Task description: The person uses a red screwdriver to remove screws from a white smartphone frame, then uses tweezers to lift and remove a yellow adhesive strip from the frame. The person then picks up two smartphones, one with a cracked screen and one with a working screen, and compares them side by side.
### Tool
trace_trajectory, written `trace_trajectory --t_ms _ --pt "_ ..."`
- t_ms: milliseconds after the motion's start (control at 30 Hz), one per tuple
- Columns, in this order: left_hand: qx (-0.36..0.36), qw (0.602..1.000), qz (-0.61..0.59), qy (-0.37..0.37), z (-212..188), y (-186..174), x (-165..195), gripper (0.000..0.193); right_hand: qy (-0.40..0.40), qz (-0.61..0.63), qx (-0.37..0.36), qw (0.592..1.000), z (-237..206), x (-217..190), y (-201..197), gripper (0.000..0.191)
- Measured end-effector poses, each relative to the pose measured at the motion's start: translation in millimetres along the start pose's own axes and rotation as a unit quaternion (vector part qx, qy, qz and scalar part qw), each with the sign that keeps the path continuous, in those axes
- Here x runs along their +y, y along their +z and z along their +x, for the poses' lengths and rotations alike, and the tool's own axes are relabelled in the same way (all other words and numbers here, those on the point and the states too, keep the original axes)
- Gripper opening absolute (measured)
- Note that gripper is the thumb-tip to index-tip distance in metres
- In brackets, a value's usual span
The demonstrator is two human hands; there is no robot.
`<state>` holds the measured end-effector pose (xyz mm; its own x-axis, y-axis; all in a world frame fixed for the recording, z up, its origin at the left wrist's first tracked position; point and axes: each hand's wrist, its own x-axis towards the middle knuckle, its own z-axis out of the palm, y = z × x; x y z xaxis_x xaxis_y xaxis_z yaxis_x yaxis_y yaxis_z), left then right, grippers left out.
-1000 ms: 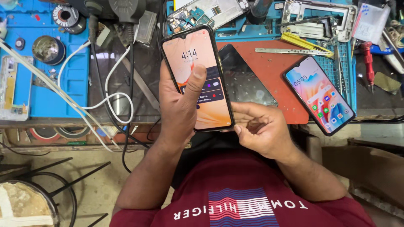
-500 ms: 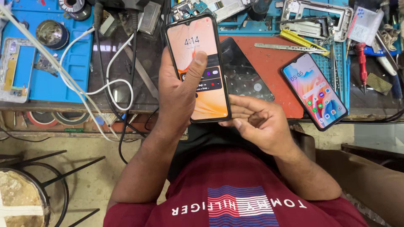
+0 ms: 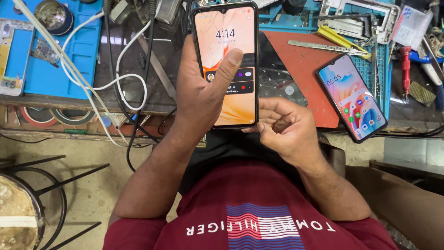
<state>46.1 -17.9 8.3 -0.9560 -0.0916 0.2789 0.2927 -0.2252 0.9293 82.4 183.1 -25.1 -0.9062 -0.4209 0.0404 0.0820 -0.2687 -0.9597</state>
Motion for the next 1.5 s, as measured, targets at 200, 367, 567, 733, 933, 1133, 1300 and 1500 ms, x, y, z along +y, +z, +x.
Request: trace_trajectory --t_ms 200,367,567,733,933,1133,1300,1500 --pt "0.019 0.990 -0.121 -0.068 5 1 1 0.038 0.007 0.001 0.003 1.000 -1 1 -3 0.046" --pt "0.015 0.975 -0.204 -0.091 2 -12 14 0.040 -0.071 0.090 0.090 0.989 12 -29 -34 0.029" --pt "0.043 0.976 -0.203 -0.057 -16 -12 10 0.044 -0.040 0.133 0.055 0.989 11 -41 -38 0.058" --pt "0.051 0.981 -0.180 -0.053 -20 -14 1 0.043 -0.033 0.112 0.053 0.992 12 -33 -34 0.058" --pt "0.065 0.984 -0.161 -0.032 -27 -14 -6 0.043 -0.039 0.101 0.032 0.994 15 -33 -36 0.059" --pt "0.074 0.982 -0.172 -0.012 -31 -12 -12 0.042 -0.021 0.077 0.048 0.996 17 -30 -35 0.062" --pt "0.082 0.973 -0.210 -0.042 -28 -12 -11 0.041 -0.021 0.056 0.074 0.995 15 -23 -35 0.061" --pt "0.074 0.950 -0.267 -0.147 -11 -11 -4 0.044 -0.076 0.060 0.086 0.992 16 -28 -23 0.057"
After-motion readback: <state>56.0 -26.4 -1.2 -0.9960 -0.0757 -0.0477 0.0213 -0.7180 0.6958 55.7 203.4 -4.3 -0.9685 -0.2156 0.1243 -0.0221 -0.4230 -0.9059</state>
